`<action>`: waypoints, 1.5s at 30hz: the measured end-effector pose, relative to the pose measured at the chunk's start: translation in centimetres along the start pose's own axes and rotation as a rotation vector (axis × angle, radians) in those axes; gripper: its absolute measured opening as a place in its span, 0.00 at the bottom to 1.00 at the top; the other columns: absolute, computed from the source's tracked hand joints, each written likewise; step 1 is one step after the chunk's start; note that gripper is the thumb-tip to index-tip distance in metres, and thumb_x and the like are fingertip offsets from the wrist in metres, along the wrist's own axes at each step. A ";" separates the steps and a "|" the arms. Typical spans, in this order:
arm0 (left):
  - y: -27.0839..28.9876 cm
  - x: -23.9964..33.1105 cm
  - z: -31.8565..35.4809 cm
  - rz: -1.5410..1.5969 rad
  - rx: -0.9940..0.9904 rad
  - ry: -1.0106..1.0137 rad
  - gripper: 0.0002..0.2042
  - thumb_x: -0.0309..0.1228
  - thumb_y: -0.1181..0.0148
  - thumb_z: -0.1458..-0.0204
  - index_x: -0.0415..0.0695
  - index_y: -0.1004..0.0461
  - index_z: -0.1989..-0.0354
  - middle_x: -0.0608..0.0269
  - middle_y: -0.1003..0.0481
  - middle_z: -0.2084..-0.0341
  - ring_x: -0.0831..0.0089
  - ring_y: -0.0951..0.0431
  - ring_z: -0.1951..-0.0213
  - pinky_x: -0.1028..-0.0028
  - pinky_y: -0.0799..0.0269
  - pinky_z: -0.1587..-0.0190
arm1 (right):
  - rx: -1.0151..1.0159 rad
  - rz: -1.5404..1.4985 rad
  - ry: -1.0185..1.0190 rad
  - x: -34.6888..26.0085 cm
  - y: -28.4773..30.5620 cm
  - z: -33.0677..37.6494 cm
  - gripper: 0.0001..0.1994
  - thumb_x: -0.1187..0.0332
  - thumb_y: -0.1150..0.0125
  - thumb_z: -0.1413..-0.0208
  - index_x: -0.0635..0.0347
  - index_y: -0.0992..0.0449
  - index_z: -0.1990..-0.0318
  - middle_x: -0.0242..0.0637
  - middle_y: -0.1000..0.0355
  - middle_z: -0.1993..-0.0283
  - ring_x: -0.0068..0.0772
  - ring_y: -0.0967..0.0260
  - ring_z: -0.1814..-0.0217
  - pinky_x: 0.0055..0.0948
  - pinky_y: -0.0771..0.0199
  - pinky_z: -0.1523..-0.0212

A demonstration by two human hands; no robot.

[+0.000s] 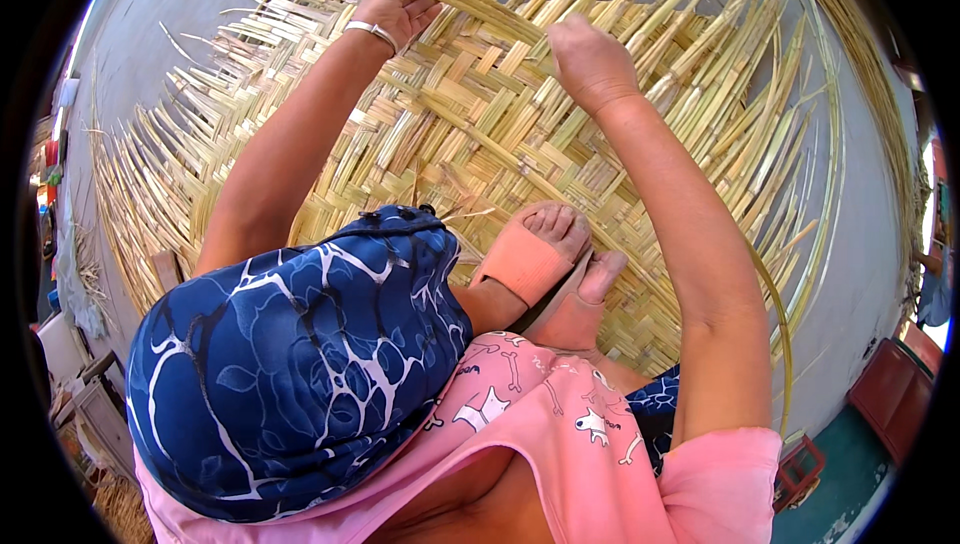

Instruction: The person sits on the floor and weaves a large flat mat or basket base using dried palm leaves. They interlace the leaves by hand, periodically using a wooden mallet to tighten the weave.

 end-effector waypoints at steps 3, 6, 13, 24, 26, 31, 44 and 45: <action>-0.7 -0.3 0.5 -0.033 -0.106 0.037 0.08 0.28 0.46 0.43 0.39 0.34 0.59 0.56 0.26 0.65 0.64 0.23 0.62 0.67 0.22 0.58 | 0.268 -0.257 -0.029 0.7 0.4 -2.5 0.12 0.65 0.44 0.46 0.58 0.25 0.56 0.45 0.28 0.56 0.48 0.28 0.60 0.41 0.28 0.54; -1.2 0.2 1.1 -0.094 -0.259 0.077 0.08 0.30 0.47 0.42 0.40 0.32 0.59 0.58 0.25 0.63 0.67 0.23 0.60 0.68 0.23 0.55 | -0.113 -0.416 -0.213 0.8 -3.9 -4.6 0.18 0.57 0.40 0.49 0.56 0.25 0.54 0.44 0.26 0.60 0.46 0.28 0.59 0.39 0.30 0.55; -3.9 0.9 -0.8 -0.200 -0.460 0.150 0.12 0.31 0.48 0.42 0.37 0.32 0.54 0.55 0.26 0.58 0.66 0.23 0.55 0.69 0.24 0.51 | -0.098 -0.440 -0.266 0.9 -3.8 -4.8 0.14 0.55 0.43 0.48 0.55 0.21 0.63 0.42 0.26 0.72 0.46 0.29 0.68 0.42 0.31 0.65; -10.9 -1.4 -3.5 -1.336 -0.558 -0.116 0.22 0.24 0.48 0.48 0.30 0.38 0.43 0.52 0.28 0.51 0.66 0.25 0.51 0.74 0.28 0.50 | -0.011 -0.458 -0.507 1.8 -3.0 -3.8 0.09 0.63 0.45 0.49 0.57 0.23 0.67 0.45 0.26 0.69 0.48 0.28 0.66 0.43 0.28 0.63; -11.4 -1.4 -3.4 -1.481 -0.525 -0.240 0.21 0.24 0.49 0.49 0.31 0.36 0.45 0.52 0.26 0.54 0.67 0.25 0.52 0.74 0.29 0.51 | 0.042 -0.452 -0.526 1.9 -2.7 -3.5 0.09 0.63 0.45 0.49 0.57 0.24 0.66 0.45 0.26 0.69 0.48 0.28 0.65 0.43 0.28 0.63; -13.5 -0.2 -2.4 -1.704 -0.597 -0.400 0.20 0.25 0.48 0.51 0.33 0.32 0.48 0.52 0.23 0.61 0.68 0.23 0.56 0.75 0.30 0.51 | 0.114 -0.420 -0.591 2.2 -2.3 -3.0 0.10 0.63 0.45 0.50 0.57 0.25 0.64 0.46 0.26 0.68 0.50 0.27 0.64 0.45 0.28 0.63; -14.0 0.6 -4.5 -1.982 -0.398 -0.698 0.24 0.38 0.33 0.62 0.40 0.26 0.55 0.57 0.21 0.72 0.60 0.21 0.68 0.69 0.26 0.61 | 0.288 -0.490 -0.579 1.8 -2.0 -1.8 0.09 0.64 0.45 0.52 0.58 0.27 0.65 0.46 0.26 0.68 0.50 0.28 0.66 0.44 0.29 0.64; -13.3 0.3 -5.1 -1.964 -0.403 -0.588 0.24 0.38 0.33 0.62 0.40 0.27 0.55 0.57 0.22 0.74 0.62 0.21 0.71 0.69 0.26 0.63 | 0.282 -0.501 -0.579 1.8 -2.2 -1.8 0.09 0.64 0.45 0.52 0.58 0.27 0.65 0.46 0.26 0.68 0.50 0.28 0.66 0.44 0.29 0.64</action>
Point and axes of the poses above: each hand's wrist, its own z-axis away from the middle knuckle, its own y-axis out of the back of the hand, x = y × z, the point moved 10 cm from there along -z, towards the middle knuckle
